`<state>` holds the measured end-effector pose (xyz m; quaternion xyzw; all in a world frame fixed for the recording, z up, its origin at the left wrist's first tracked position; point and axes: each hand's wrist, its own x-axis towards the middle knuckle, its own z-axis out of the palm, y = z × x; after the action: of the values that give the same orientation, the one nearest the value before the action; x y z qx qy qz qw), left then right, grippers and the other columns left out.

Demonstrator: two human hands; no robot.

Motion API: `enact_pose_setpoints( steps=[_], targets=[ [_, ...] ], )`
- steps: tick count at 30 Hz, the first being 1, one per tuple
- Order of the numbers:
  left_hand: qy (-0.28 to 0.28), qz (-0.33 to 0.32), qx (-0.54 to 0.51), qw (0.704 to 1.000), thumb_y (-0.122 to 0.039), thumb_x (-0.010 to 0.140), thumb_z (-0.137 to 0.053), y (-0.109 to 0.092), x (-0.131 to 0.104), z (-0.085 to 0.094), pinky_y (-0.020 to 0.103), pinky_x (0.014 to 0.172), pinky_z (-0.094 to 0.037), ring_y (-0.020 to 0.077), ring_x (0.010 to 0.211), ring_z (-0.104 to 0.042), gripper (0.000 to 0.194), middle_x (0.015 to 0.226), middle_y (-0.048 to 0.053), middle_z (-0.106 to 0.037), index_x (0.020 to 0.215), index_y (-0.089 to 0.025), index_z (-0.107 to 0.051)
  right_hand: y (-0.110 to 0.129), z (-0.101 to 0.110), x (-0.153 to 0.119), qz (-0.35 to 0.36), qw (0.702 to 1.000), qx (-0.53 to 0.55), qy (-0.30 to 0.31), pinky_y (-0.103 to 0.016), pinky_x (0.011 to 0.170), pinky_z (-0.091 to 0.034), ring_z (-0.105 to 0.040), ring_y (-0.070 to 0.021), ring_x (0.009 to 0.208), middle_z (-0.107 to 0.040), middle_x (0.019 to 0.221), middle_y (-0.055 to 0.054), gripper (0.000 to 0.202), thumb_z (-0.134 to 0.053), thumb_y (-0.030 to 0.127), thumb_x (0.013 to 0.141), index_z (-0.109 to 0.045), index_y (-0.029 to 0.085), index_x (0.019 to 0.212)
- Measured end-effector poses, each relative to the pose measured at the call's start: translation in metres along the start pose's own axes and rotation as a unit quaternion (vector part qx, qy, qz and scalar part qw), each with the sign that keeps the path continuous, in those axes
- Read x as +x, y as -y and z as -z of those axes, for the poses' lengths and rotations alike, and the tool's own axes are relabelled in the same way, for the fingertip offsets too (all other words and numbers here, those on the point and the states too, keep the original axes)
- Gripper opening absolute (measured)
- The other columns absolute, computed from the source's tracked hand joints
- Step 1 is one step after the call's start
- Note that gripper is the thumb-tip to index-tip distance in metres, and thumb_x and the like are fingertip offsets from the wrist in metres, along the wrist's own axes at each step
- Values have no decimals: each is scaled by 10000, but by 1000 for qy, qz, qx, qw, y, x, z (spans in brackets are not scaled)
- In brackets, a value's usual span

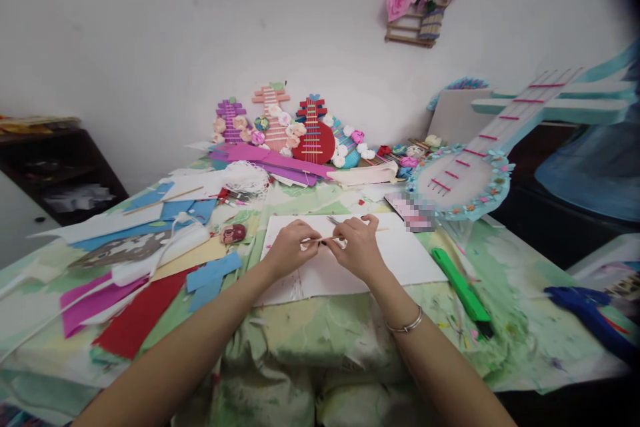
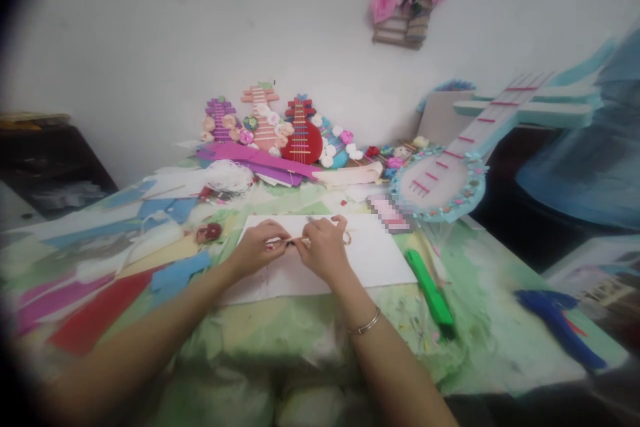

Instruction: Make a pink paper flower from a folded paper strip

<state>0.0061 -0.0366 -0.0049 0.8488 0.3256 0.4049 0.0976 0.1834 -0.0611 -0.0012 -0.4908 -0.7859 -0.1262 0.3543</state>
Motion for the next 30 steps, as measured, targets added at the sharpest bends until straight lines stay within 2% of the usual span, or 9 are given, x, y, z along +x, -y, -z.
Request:
enact_pose_setpoints(
  steps=[10, 13, 17, 21, 30],
  targets=[
    [14, -14, -8, 1000, -122, 726, -541, -1, 2, 4, 284, 714, -457, 170, 762, -575, 131, 736, 54, -672, 747, -163, -664, 5, -1, -1, 41, 998, -47, -21, -396, 889, -162, -477, -175, 760, -577, 694, -38, 188, -506, 293, 819, -533, 168, 681],
    [16, -11, -11, 1000, -138, 751, -545, 0, 3, 5, 282, 709, -460, 170, 767, -576, 130, 746, 61, -677, 775, -157, -672, 4, -2, -1, 17, 998, -53, -23, -400, 876, -165, -484, -175, 750, -585, 697, -40, 200, -514, 324, 816, -545, 166, 697],
    [-8, -40, 2, 999, -167, 774, -545, 3, 2, 2, 309, 731, -459, 178, 784, -574, 135, 745, 67, -682, 785, -157, -679, 2, -3, -1, -27, 997, -69, -15, -395, 817, -183, -491, -175, 717, -586, 675, -51, 272, -514, 394, 805, -572, 156, 688],
    [-25, -60, 29, 997, -196, 797, -536, 6, 1, -1, 341, 765, -452, 191, 825, -571, 150, 727, 65, -685, 788, -169, -683, 2, -3, -1, -32, 997, -74, -1, -388, 804, -182, -498, -179, 742, -584, 693, -48, 283, -486, 386, 820, -580, 161, 677],
    [-42, -28, 30, 998, -189, 775, -579, 5, 0, 1, 304, 714, -452, 180, 770, -549, 98, 725, 49, -684, 769, -170, -675, 2, 0, 1, 1, 998, -57, -13, -382, 831, -164, -486, -177, 787, -600, 764, -45, 242, -511, 382, 830, -574, 170, 735]
  ],
)
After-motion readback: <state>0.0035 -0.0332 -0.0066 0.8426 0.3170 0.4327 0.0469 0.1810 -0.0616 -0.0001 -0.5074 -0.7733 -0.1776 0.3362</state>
